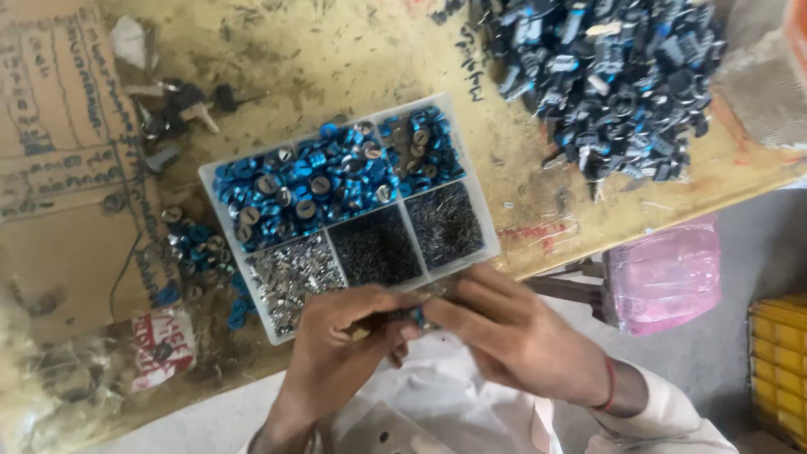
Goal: The person assembles small lock cylinders by hand. They pick a metal cylinder, insert a spring, place a blue plastic cap, and add a metal pin, repeating the sequence with multiple units on a cluttered workbench.
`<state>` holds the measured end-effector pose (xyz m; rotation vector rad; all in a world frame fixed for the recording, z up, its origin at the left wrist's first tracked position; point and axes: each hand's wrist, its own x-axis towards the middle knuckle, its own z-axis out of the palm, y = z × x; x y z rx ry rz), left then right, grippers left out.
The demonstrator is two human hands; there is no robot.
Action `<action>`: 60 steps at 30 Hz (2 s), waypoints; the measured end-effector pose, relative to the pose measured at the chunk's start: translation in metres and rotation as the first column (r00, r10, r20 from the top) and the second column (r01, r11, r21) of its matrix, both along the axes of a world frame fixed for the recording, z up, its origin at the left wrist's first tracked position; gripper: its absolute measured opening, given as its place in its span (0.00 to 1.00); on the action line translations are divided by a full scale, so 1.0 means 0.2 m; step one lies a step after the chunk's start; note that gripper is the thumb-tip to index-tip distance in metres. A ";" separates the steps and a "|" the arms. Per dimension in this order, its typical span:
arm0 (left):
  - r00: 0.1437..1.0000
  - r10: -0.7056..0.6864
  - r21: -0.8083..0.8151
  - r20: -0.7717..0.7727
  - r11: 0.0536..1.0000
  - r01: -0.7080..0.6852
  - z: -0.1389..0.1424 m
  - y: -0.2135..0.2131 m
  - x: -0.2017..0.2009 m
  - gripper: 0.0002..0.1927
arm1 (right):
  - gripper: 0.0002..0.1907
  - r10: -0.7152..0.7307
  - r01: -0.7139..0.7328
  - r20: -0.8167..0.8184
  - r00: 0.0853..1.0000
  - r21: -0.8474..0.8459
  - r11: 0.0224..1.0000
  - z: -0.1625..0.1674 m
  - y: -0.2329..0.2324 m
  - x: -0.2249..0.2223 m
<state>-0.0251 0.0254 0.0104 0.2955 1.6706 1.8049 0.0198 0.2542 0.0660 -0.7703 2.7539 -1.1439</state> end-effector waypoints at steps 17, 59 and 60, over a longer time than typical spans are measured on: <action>0.934 0.001 0.558 0.357 0.802 -0.214 -0.13 0.03 0.00 0.10 | 0.17 -0.294 0.302 0.077 0.953 -0.317 0.899 -0.12 0.05 0.08; 0.506 0.844 0.074 -0.181 0.524 -0.848 0.03 -0.21 0.19 0.09 | 0.31 0.251 -0.107 -0.379 0.891 0.363 0.926 -0.06 -0.66 -0.21; 0.476 0.861 0.081 -0.178 0.495 -0.865 0.02 -0.20 0.19 0.09 | 0.32 0.255 -0.108 -0.370 0.894 0.374 0.921 -0.07 -0.68 -0.22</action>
